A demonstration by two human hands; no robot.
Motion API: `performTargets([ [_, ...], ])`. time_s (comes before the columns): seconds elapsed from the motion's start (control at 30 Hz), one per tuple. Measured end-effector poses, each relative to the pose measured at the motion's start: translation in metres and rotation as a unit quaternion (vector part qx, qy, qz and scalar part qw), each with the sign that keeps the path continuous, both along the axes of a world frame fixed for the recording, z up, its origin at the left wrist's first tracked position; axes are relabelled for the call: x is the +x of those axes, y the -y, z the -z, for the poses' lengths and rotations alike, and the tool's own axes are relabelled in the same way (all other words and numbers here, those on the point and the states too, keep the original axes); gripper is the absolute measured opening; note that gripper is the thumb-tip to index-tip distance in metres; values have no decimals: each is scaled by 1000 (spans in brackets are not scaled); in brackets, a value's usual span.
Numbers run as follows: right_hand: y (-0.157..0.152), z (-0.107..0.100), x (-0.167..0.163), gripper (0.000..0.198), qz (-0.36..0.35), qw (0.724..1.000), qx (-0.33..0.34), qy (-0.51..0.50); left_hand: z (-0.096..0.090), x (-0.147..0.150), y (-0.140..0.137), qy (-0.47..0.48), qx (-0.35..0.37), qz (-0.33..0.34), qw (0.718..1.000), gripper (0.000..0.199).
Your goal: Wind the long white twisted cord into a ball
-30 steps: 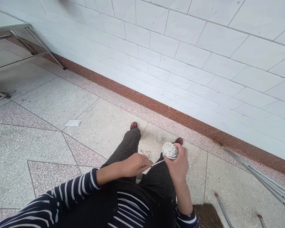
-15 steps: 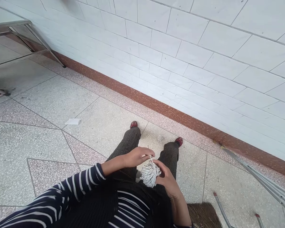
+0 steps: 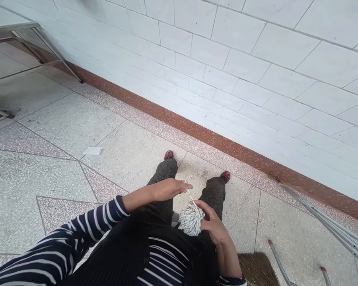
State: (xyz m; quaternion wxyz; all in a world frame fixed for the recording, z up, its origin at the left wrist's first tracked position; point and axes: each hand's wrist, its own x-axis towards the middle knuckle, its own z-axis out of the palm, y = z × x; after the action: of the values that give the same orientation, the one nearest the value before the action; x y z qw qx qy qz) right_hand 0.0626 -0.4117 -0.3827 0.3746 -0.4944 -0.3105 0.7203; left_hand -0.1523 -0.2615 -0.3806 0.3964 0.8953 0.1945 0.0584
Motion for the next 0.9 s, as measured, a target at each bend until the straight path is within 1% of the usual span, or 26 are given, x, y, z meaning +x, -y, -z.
performTargets([
  [0.1,-1,1,2,62,-19,1000,-1,-7,-4,-1,3,-31,56,26,998,42],
  [0.17,-1,1,3,62,-27,1000,0,-9,-3,-2,3,-38,91,37,994,39],
  [0.27,-1,-2,3,61,-31,999,1,-18,2,-4,-2,-47,122,14,991,31],
  [0.4,3,-12,3,61,-38,999,3,-38,12,-7,-16,-81,117,-57,988,23],
  [0.57,8,-28,6,64,-28,999,15,-19,20,1,-28,-117,104,-120,980,30],
  [0.73,10,-31,16,66,16,1000,23,-5,17,16,-36,-175,122,-147,966,32],
  [0.8,11,-29,18,65,11,1000,18,-3,16,18,-38,-178,125,-150,964,34],
  [0.9,13,-27,17,62,-22,1000,13,-7,17,17,-40,-180,128,-161,962,35],
])
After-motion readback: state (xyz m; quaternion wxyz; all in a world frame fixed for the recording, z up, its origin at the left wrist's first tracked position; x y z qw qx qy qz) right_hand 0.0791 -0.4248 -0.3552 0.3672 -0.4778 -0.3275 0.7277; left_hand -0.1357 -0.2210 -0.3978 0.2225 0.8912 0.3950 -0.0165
